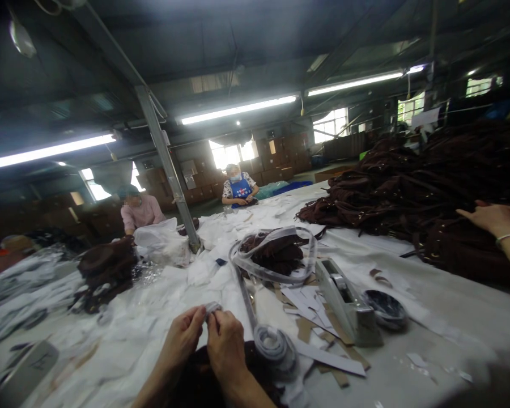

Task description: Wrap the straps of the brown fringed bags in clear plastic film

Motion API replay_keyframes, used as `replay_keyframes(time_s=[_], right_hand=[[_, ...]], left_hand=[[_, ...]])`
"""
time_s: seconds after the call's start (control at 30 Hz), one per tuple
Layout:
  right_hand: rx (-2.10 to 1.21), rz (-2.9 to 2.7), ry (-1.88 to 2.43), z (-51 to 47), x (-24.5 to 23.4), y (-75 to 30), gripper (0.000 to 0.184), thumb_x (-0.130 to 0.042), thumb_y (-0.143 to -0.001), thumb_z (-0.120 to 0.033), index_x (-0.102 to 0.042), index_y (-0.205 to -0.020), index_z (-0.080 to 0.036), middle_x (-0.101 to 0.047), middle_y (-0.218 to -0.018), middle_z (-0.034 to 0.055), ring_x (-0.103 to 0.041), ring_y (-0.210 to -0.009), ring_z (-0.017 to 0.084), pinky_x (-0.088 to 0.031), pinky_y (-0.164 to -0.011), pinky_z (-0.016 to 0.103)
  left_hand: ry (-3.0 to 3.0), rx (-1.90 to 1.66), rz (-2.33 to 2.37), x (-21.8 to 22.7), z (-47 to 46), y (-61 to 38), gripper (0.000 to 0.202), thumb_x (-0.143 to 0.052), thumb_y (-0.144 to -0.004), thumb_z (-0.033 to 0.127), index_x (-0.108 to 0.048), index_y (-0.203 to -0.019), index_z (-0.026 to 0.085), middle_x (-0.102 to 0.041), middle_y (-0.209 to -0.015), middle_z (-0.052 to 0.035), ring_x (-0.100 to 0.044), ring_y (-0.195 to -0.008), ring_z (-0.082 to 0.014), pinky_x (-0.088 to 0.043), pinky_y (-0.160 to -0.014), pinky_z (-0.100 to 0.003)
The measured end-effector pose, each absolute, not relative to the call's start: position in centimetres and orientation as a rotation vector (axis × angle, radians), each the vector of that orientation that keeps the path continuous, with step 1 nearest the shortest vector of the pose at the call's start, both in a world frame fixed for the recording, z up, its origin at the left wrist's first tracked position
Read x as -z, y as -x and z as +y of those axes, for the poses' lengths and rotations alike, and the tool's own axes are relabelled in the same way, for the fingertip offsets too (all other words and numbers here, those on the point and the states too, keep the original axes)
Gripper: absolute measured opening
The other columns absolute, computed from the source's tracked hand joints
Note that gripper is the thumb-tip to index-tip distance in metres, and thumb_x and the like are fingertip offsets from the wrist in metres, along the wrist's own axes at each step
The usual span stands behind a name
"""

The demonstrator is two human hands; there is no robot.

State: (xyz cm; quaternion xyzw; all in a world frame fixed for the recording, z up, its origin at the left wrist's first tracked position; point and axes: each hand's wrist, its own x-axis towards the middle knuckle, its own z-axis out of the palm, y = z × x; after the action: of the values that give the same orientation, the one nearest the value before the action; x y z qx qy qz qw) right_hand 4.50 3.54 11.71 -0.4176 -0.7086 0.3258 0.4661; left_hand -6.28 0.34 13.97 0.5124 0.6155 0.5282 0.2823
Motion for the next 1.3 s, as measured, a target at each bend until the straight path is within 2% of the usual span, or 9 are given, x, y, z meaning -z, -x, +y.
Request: replay_keyframes(time_s=[0.13,0.23,0.43,0.53,0.73,0.87,1.07,1.2,1.3], right_hand=[[-0.782,-1.696,1.018,3.5,-11.6,-4.4,0.031,-0.042,-0.092,-0.030,-0.054,-0.065,-0.020,-0.060,-0.068,0.0059,-0.055,-0.066,0.018,-0.033,-0.062,0.028],[-0.782,-1.652,0.991,3.4,-11.8,-4.8,0.030,-0.042,-0.092,-0.029,-0.058,-0.069,-0.019,-0.062,-0.072,0.0072,-0.057,-0.069,0.019,-0.036,-0.064,0.028],[-0.795,-1.752,0.888,2.2,-13.3,-6.3,0.026,-0.039,-0.090,-0.019,-0.058,-0.072,-0.020,-0.064,-0.074,0.0064,-0.058,-0.068,0.018,-0.038,-0.064,0.028],[-0.771,-1.861,0.817,1.9,-14.1,-7.0,0.026,-0.037,-0.086,-0.012,-0.056,-0.070,-0.020,-0.064,-0.071,0.0052,-0.057,-0.069,0.018,-0.037,-0.065,0.028],[-0.884,-1.834,0.762,2.0,-14.3,-7.9,0.024,-0.042,-0.089,-0.020,-0.060,-0.073,-0.019,-0.064,-0.075,0.0045,-0.058,-0.077,0.019,-0.040,-0.072,0.029],[-0.982,-1.704,0.635,1.8,-14.5,-8.3,0.019,-0.046,-0.089,-0.022,-0.064,-0.088,-0.021,-0.061,-0.095,0.0050,-0.057,-0.092,0.018,-0.043,-0.083,0.028],[-1.188,-1.550,0.646,1.6,-13.6,-8.1,0.021,-0.051,-0.087,-0.033,-0.065,-0.081,-0.018,-0.060,-0.077,0.0024,-0.056,-0.075,0.017,-0.046,-0.068,0.026],[-1.449,-1.424,0.649,1.3,-12.9,-7.8,0.040,-0.056,-0.082,-0.054,-0.065,-0.078,-0.015,-0.058,-0.068,0.0010,-0.052,-0.062,0.014,-0.043,-0.050,0.022],[-1.547,-1.349,0.618,1.0,-12.7,-7.7,0.050,-0.059,-0.078,-0.061,-0.068,-0.080,-0.012,-0.061,-0.070,0.0027,-0.054,-0.063,0.015,-0.045,-0.051,0.023]], left_hand=[[-1.107,-1.440,1.546,-13.6,0.5,5.1,0.055,-0.051,-0.074,0.072,-0.051,-0.068,0.017,-0.035,-0.048,0.0078,-0.027,-0.041,-0.0071,-0.021,-0.040,-0.021],[-1.177,-1.470,1.499,-13.6,0.2,4.6,0.055,-0.053,-0.073,0.071,-0.055,-0.071,0.016,-0.044,-0.053,0.0047,-0.037,-0.045,-0.0089,-0.027,-0.041,-0.021],[-1.194,-1.405,1.330,-13.3,-1.3,5.3,0.060,-0.057,-0.078,0.062,-0.055,-0.118,0.017,-0.047,-0.055,0.0061,-0.040,-0.046,-0.0096,-0.033,-0.044,-0.021],[-1.205,-1.415,1.359,-13.4,-2.0,5.8,0.063,-0.057,-0.079,0.060,-0.052,-0.125,0.018,-0.047,-0.055,0.0066,-0.039,-0.044,-0.0092,-0.033,-0.043,-0.021],[-1.499,-1.503,1.474,-14.3,-3.1,5.0,0.044,-0.055,-0.086,0.048,-0.060,-0.120,0.020,-0.067,-0.104,-0.0080,-0.061,-0.090,-0.0240,-0.051,-0.076,-0.032],[-1.653,-1.522,1.546,-14.2,-3.3,4.5,0.037,-0.054,-0.087,0.043,-0.064,-0.115,0.022,-0.068,-0.109,-0.0084,-0.058,-0.106,-0.0286,-0.049,-0.085,-0.034],[-1.734,-1.518,1.631,-13.6,-3.5,4.1,0.033,-0.056,-0.086,0.041,-0.065,-0.110,0.020,-0.070,-0.096,-0.0064,-0.063,-0.090,-0.0247,-0.049,-0.078,-0.030],[-1.713,-1.496,1.679,-13.7,-3.6,4.1,0.034,-0.053,-0.087,0.044,-0.063,-0.107,0.019,-0.069,-0.084,-0.0029,-0.062,-0.076,-0.0201,-0.048,-0.068,-0.026],[-1.710,-1.428,1.689,-14.1,-3.4,4.2,0.031,-0.050,-0.087,0.048,-0.060,-0.091,0.019,-0.060,-0.066,0.0017,-0.055,-0.059,-0.0152,-0.042,-0.056,-0.023]])
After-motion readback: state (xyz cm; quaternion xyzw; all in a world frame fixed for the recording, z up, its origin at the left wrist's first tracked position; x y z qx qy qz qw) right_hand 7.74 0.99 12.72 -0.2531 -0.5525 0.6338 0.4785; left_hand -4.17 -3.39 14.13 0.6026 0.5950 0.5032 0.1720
